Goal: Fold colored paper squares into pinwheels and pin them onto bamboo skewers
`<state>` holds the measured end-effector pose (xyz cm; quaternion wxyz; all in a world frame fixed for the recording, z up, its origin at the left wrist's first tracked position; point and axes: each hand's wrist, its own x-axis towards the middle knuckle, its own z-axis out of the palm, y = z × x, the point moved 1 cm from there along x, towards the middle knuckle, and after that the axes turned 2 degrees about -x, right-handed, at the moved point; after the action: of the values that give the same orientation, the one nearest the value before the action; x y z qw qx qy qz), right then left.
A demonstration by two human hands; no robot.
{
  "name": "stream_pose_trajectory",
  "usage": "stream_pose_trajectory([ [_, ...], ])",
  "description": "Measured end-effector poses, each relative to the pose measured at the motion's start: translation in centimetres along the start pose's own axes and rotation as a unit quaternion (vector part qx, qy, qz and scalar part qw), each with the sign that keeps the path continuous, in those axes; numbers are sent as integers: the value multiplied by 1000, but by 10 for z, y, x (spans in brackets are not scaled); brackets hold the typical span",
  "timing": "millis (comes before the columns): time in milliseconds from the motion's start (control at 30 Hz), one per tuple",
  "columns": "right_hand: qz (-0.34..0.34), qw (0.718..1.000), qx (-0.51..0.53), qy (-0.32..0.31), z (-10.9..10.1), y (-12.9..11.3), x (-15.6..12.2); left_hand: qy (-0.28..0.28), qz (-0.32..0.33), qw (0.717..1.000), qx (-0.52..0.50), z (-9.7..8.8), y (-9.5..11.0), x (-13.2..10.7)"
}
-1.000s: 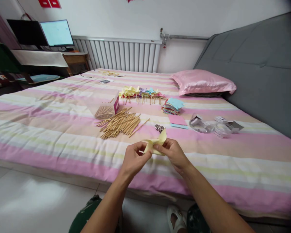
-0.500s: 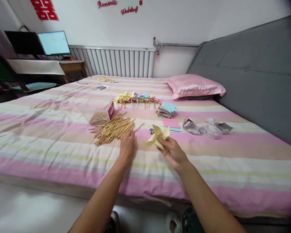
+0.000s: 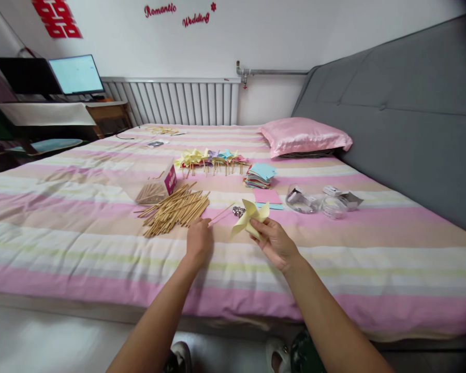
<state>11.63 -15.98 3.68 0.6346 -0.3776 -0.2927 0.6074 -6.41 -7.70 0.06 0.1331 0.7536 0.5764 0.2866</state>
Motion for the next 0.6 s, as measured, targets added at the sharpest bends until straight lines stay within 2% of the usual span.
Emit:
stream_pose_trajectory([
  [100,-8,1000,-5,-21,-1,-3,-3,12,-11,998,-62,-14,1,-14],
  [200,-14,999,-9,-37,-1,-4,-7,-6,-12,989,-149,-31,9,-34],
  [267,-19,999,-9,-50,-1,-5,-10,-44,-36,952,-300,-41,16,-47],
  [333,-25,997,-6,-67,0,-6,-13,-56,-60,927,-365,-50,21,-56],
  [467,-37,996,16,-78,0,-8,-15,-75,-65,921,-377,-60,24,-61],
  [600,-58,993,33,-98,-1,-7,-16,-121,-48,915,-382,-63,25,-62],
])
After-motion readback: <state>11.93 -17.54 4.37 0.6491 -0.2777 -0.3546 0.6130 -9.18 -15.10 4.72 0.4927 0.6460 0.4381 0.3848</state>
